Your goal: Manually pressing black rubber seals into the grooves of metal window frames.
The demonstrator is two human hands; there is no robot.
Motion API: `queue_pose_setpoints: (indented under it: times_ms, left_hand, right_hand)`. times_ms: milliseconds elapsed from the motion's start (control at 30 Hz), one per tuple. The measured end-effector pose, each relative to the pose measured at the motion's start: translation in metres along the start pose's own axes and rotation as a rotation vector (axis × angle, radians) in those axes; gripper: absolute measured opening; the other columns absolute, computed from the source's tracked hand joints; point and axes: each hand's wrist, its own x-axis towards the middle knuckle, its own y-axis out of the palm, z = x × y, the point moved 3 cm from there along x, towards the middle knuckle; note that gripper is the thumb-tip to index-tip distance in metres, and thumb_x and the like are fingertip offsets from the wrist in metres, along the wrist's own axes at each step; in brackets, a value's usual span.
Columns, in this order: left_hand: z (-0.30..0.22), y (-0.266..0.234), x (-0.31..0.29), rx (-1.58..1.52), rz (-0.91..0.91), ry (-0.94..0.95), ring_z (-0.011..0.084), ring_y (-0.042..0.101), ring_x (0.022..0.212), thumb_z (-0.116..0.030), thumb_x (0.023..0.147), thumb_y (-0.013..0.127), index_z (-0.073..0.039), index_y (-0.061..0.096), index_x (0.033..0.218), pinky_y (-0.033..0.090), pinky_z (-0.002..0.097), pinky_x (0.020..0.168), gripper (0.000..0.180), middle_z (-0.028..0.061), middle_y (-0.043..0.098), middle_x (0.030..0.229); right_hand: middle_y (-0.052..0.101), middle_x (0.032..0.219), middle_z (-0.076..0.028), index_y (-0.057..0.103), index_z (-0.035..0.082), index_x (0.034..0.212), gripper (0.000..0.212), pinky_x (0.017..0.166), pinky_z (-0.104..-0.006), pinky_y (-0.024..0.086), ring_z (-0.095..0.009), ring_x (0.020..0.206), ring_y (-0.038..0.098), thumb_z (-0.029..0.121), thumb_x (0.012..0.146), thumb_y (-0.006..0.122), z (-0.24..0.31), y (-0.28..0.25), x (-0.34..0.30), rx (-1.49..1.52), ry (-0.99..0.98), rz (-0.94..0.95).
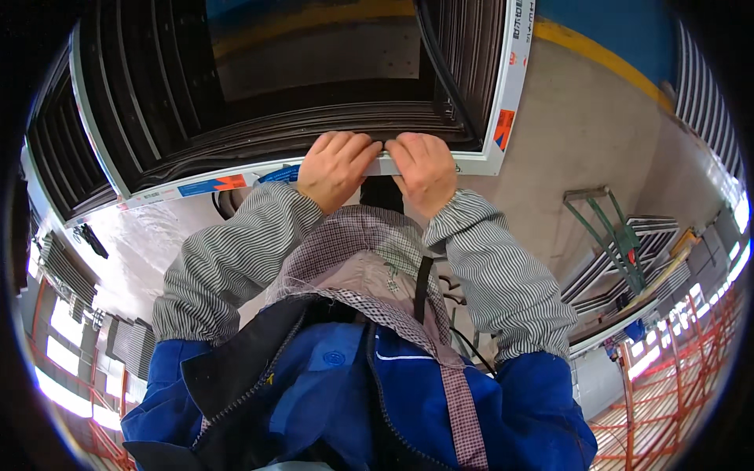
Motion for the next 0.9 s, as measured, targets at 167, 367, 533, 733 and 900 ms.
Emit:
queue_pose_setpoints:
  times_ms: [167, 367, 533, 733, 900]
  left_hand:
    - [0.003, 0.010, 0.000, -0.059, 0.072, 0.021, 0.0198, 0.058, 0.097, -0.015, 0.071, 0.071, -0.007, 0.063, 0.111, 0.047, 0.0315, 0.087, 0.041, 0.0031, 0.058, 0.103]
    - [0.002, 0.008, -0.002, -0.095, -0.011, -0.045, 0.0216, 0.058, 0.088, -0.014, 0.068, 0.072, -0.008, 0.064, 0.103, 0.049, 0.0333, 0.079, 0.037, 0.0033, 0.057, 0.093]
    - [0.019, -0.008, -0.036, -0.028, -0.049, -0.183, 0.0209, 0.057, 0.089, -0.014, 0.071, 0.070, -0.007, 0.064, 0.106, 0.049, 0.0330, 0.079, 0.037, 0.0036, 0.056, 0.094]
    - [0.025, -0.017, -0.038, -0.086, 0.013, -0.080, 0.0202, 0.055, 0.085, -0.012, 0.071, 0.067, -0.008, 0.061, 0.092, 0.048, 0.0313, 0.078, 0.022, 0.0034, 0.054, 0.089]
    - [0.031, -0.011, -0.038, -0.085, 0.004, -0.090, 0.0220, 0.057, 0.088, -0.011, 0.061, 0.075, -0.009, 0.064, 0.102, 0.049, 0.0342, 0.079, 0.043, 0.0028, 0.057, 0.094]
  right_hand:
    - [0.054, 0.093, -0.010, 0.062, 0.002, 0.099, 0.045, 0.074, -0.0398, 0.047, -0.030, 0.085, 0.055, 0.007, 0.056, 0.074, -0.013, 0.007, 0.006, -0.014, -0.110, 0.112]
    - [0.054, 0.095, -0.011, 0.062, 0.003, 0.099, 0.043, 0.076, -0.0395, 0.047, -0.030, 0.088, 0.056, 0.011, 0.058, 0.074, -0.004, 0.008, 0.004, -0.021, -0.102, 0.136]
    - [0.058, 0.104, -0.011, 0.063, 0.002, 0.105, 0.043, 0.082, -0.0392, 0.048, -0.029, 0.097, 0.058, 0.011, 0.064, 0.073, 0.027, 0.026, 0.012, -0.018, -0.039, 0.044]
    - [0.058, 0.103, -0.009, 0.062, 0.003, 0.100, 0.042, 0.080, -0.0369, 0.047, -0.026, 0.096, 0.058, 0.011, 0.061, 0.075, 0.029, 0.031, 0.025, -0.045, -0.120, 0.244]
    - [0.058, 0.103, -0.008, 0.062, 0.004, 0.103, 0.045, 0.083, -0.0388, 0.046, -0.027, 0.097, 0.058, 0.010, 0.061, 0.076, 0.030, 0.032, 0.025, -0.041, -0.118, 0.146]
